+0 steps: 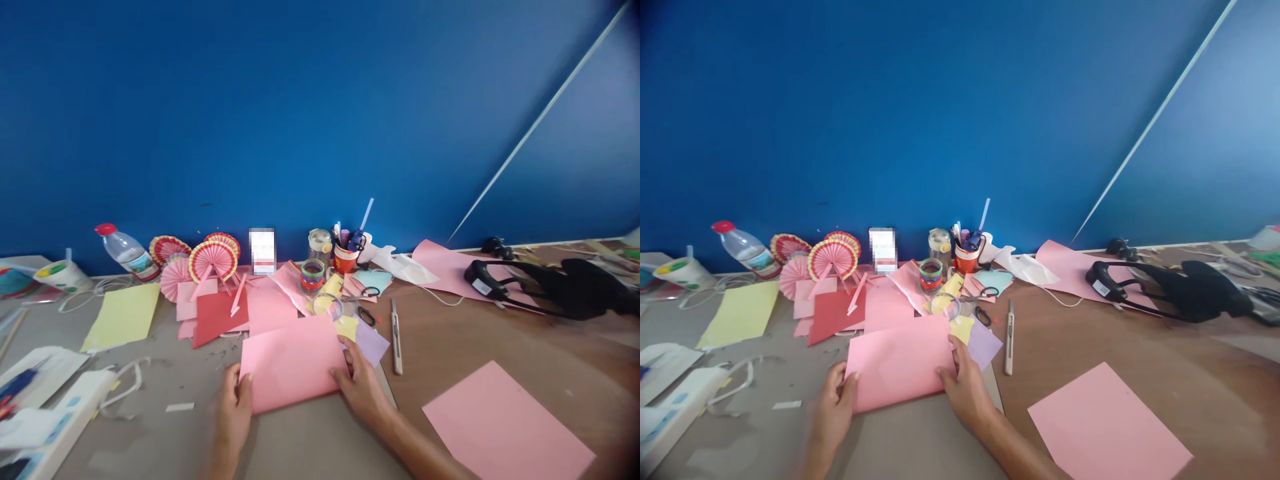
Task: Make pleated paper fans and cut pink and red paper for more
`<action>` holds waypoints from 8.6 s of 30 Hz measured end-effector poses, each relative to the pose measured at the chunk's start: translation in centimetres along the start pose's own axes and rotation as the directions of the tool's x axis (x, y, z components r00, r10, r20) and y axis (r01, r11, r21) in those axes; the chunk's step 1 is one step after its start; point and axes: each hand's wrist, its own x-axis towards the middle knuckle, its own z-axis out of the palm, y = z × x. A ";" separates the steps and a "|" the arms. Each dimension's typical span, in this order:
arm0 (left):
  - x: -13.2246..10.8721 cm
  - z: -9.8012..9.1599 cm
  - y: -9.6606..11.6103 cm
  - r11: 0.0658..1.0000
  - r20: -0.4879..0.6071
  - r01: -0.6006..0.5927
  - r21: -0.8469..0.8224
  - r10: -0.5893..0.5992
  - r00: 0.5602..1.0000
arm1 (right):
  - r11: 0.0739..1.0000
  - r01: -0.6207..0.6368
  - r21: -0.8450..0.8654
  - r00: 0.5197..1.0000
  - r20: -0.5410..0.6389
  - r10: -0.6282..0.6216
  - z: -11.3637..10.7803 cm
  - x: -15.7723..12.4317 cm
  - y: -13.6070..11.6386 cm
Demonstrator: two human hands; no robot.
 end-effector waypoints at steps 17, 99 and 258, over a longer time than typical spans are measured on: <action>0.5 1.7 -0.5 0.843 -0.009 -0.308 0.441 0.348 0.938 | 0.870 0.033 -0.493 0.996 0.085 0.011 0.4 0.1 -0.9; 1.3 2.5 -0.5 0.438 0.257 -0.548 0.713 0.563 0.785 | 0.760 0.305 -0.574 0.951 0.219 -0.217 0.8 -0.2 -2.1; -4.6 5.2 2.3 0.380 0.506 -0.749 0.542 0.564 0.652 | 0.696 0.388 -0.604 0.920 0.215 -0.327 0.1 0.0 -0.8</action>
